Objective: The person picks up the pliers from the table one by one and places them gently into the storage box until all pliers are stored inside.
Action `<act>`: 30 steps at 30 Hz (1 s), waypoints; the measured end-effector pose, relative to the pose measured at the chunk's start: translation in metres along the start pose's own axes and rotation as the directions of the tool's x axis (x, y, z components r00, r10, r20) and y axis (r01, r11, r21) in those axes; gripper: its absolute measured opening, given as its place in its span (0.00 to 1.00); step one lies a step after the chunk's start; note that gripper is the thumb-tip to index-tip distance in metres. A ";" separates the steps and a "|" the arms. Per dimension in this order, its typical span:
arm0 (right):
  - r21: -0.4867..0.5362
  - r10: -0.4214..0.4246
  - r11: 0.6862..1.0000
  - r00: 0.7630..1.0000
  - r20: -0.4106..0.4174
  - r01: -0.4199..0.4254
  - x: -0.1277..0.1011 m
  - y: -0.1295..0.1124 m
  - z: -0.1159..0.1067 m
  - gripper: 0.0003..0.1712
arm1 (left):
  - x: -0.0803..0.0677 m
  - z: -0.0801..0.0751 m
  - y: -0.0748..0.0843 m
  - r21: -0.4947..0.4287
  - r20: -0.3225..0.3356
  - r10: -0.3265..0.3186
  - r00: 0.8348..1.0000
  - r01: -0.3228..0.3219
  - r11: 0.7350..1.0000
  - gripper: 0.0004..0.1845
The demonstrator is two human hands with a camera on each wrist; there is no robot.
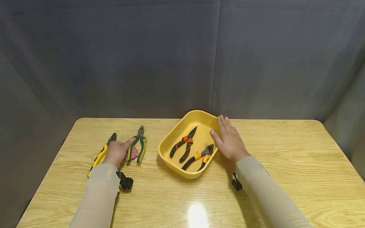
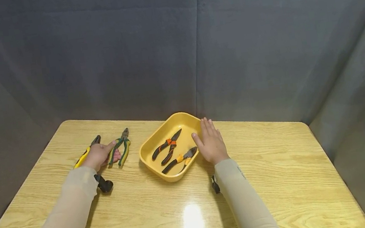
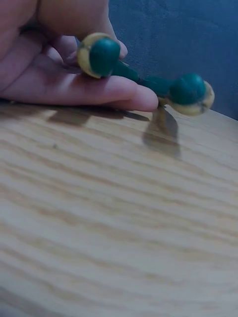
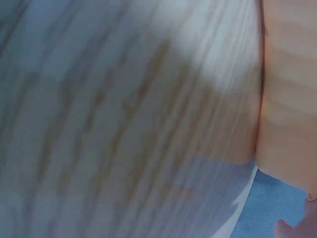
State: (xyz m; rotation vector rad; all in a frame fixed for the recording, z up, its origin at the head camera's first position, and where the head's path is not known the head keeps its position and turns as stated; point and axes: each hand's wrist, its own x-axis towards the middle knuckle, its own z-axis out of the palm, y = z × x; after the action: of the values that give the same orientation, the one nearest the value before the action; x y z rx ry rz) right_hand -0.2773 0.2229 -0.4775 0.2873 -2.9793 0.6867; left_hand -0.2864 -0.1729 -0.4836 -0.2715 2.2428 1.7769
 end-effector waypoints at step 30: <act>-0.007 0.001 1.000 1.000 0.002 -0.001 0.001 0.000 0.001 0.45 | -0.004 0.004 -0.006 0.084 -0.078 0.081 0.994 -0.074 0.994 0.29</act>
State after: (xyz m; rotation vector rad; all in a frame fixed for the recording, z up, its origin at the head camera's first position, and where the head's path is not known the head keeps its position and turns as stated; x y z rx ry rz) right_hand -0.2783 0.2228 -0.4781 0.2867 -2.9829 0.6767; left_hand -0.2804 -0.1705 -0.4883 -0.2473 2.4068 1.7366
